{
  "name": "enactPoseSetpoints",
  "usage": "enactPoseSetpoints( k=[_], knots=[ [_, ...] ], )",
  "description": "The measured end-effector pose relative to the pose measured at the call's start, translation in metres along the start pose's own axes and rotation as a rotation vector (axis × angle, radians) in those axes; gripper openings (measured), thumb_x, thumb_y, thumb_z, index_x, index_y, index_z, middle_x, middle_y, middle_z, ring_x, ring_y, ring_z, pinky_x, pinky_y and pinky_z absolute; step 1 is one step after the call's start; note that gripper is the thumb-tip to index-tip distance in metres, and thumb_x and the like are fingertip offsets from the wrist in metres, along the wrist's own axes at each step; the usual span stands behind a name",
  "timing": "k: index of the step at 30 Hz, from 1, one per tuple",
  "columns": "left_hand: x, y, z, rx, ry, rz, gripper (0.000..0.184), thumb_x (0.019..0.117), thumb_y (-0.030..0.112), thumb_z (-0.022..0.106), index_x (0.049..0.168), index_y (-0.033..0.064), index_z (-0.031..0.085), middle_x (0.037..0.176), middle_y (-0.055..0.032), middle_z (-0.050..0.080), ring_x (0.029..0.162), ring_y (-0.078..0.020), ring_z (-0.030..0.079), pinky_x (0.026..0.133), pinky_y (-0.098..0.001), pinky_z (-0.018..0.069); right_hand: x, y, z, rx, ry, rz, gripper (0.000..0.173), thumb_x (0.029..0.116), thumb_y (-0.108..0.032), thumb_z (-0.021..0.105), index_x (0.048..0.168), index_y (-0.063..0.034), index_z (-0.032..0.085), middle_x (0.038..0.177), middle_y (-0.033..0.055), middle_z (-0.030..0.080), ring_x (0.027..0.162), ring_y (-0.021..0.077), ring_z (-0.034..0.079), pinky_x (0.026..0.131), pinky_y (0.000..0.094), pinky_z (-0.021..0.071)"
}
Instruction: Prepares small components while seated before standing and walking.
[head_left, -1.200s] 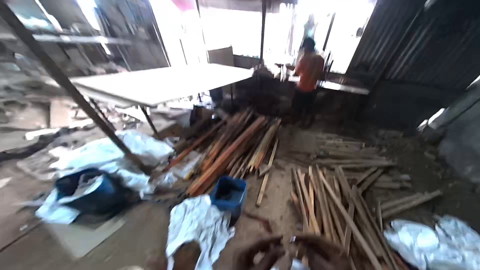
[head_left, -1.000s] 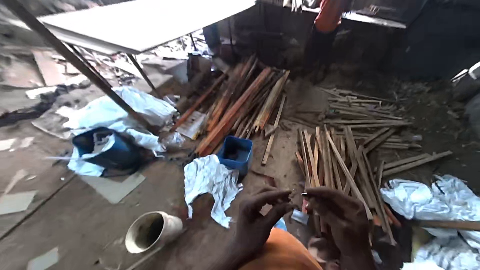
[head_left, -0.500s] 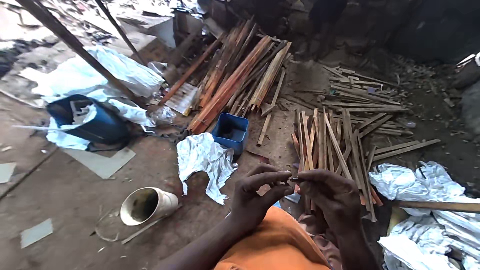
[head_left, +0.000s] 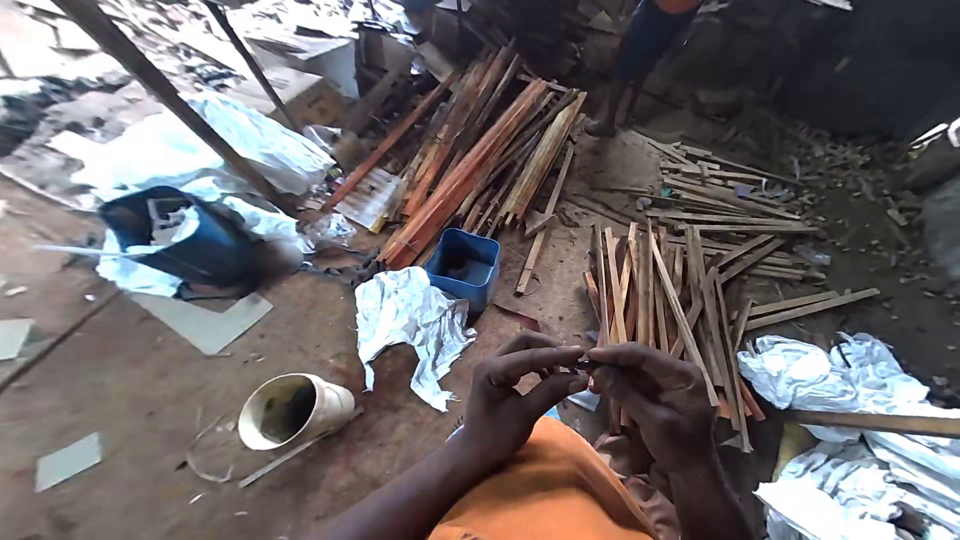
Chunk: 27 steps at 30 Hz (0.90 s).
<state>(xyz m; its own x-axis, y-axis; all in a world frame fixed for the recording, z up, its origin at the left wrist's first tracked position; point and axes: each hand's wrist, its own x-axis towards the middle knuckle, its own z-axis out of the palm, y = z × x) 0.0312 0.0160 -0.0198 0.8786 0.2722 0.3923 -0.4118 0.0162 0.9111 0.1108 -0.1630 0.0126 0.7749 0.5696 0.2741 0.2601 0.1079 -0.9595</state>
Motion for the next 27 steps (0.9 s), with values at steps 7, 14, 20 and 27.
enactPoseSetpoints(
  k=[7,14,20,27],
  knots=[
    [-0.0013,-0.0003,-0.0009,0.005,0.003,-0.01,0.025,0.0891,0.004,0.075,0.113,0.0062,0.076,0.104,-0.0044,0.069,0.084,-0.0138,0.067,0.074,-0.0271,0.0601,0.0003,0.0003,-0.0009,-0.007,-0.003,-0.002,0.02,0.0938,-0.001,0.068,0.113,0.0,0.074,0.101,0.0097,0.075,0.079,0.0157,0.072,0.074,0.03,0.0642],
    [-0.0022,-0.0006,-0.0008,0.03,0.012,-0.026,0.023,0.0885,0.006,0.077,0.112,0.0067,0.077,0.102,-0.0038,0.069,0.083,-0.0132,0.066,0.072,-0.0259,0.0592,0.0007,0.0004,0.0005,-0.005,-0.018,0.008,0.02,0.0934,0.0,0.068,0.113,0.0002,0.074,0.1,0.0096,0.074,0.078,0.0149,0.071,0.074,0.0292,0.0635],
    [-0.0033,-0.0005,-0.0016,0.023,0.008,-0.034,0.023,0.0901,0.008,0.076,0.113,0.0065,0.076,0.103,-0.004,0.069,0.083,-0.0138,0.066,0.073,-0.0267,0.0592,0.0009,0.0013,0.0009,-0.005,-0.018,0.016,0.021,0.0932,-0.001,0.068,0.113,-0.0001,0.074,0.101,0.0102,0.074,0.078,0.0157,0.071,0.073,0.0299,0.0637],
    [-0.0046,0.0004,-0.0032,0.04,0.02,-0.051,0.023,0.09,0.008,0.075,0.113,0.006,0.076,0.104,-0.004,0.069,0.084,-0.0142,0.066,0.074,-0.0278,0.0601,0.0007,0.0026,0.0009,-0.008,-0.035,0.017,0.022,0.0931,0.001,0.067,0.114,-0.0001,0.074,0.103,0.0105,0.074,0.081,0.0163,0.072,0.076,0.0304,0.0639]
  ],
)
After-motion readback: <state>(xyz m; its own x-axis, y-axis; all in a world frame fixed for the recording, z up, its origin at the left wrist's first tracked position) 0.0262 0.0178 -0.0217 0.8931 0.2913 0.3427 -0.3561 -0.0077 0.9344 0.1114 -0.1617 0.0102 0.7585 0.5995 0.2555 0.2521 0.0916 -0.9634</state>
